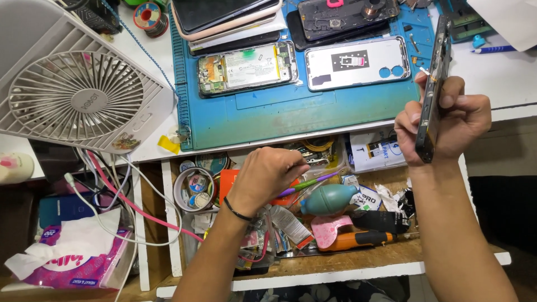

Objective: Assembling the internal components of a smartphone, including connecting ribbon cables and securing the motherboard.

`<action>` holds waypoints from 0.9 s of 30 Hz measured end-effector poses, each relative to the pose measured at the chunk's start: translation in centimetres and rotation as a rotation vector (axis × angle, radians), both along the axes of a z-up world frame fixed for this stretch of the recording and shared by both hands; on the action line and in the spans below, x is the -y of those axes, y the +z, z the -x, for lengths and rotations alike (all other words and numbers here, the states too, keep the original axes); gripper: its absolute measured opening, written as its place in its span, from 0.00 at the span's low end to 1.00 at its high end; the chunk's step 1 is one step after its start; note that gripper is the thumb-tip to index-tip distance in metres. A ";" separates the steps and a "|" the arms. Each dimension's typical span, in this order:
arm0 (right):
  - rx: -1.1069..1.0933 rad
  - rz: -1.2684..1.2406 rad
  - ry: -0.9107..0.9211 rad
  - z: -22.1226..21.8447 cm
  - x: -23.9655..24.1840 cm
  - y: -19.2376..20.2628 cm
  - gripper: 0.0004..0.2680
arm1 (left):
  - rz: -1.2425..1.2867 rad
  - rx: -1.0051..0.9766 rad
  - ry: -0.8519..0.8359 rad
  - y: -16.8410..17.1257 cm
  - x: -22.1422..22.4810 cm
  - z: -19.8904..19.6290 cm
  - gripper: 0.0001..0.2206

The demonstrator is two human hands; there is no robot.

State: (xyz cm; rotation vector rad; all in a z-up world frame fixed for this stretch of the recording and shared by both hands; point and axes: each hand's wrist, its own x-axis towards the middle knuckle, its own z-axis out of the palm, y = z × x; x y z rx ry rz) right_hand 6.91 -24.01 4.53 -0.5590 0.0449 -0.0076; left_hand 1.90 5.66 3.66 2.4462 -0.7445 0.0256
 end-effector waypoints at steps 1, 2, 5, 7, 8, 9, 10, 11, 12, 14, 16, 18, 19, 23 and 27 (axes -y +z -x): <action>-0.004 0.000 -0.001 0.0 -0.1 0.2 0.07 | 0.000 -0.004 -0.001 0.2 0.1 0.1 0.08; -0.019 0.007 -0.013 0.0 -0.2 0.4 0.07 | 0.017 0.057 0.006 0.3 0.2 0.3 0.19; -0.026 0.016 -0.016 0.1 -0.3 0.3 0.07 | -0.013 0.063 -0.076 0.5 1.4 0.8 0.19; -0.015 0.019 -0.012 0.1 -0.3 0.2 0.07 | -0.058 0.011 -0.169 0.4 3.0 1.3 0.21; -0.018 0.035 -0.012 0.1 -0.3 0.2 0.07 | -0.204 -0.138 -0.247 0.2 4.1 1.7 0.25; -0.020 0.051 -0.010 0.0 -0.4 0.2 0.06 | -0.351 -0.285 -0.325 0.0 5.1 2.1 0.37; -0.023 0.054 -0.012 0.1 -0.4 0.2 0.06 | -0.348 -0.287 -0.328 -0.7 5.6 2.5 0.37; -0.026 0.059 -0.017 0.1 -0.4 0.2 0.07 | -0.315 -0.204 -0.331 -1.3 6.1 2.7 0.33; -0.029 0.065 -0.023 0.0 -0.4 0.2 0.07 | -0.281 -0.121 -0.335 -1.9 6.7 3.0 0.30; -0.032 0.042 -0.023 0.1 -0.2 0.2 0.07 | -0.269 -0.182 -0.349 -1.3 6.0 2.7 0.28; -0.028 0.015 -0.019 -0.1 -0.2 0.4 0.06 | -0.263 -0.236 -0.357 -0.6 5.0 1.9 0.27; -0.039 -0.005 -0.038 0.0 -0.2 0.6 0.07 | -0.134 -0.523 -0.339 0.3 3.8 1.0 0.32; -0.039 -0.007 -0.039 0.0 0.0 0.4 0.07 | -0.136 -0.523 -0.339 1.1 3.0 0.7 0.32; 0.041 -0.052 0.013 0.0 0.2 0.3 0.07 | 0.582 -0.664 -0.184 3.7 0.5 0.1 0.30; 0.017 -0.033 -0.008 0.0 0.3 0.5 0.07 | 0.985 -0.725 0.189 4.0 0.0 -0.3 0.32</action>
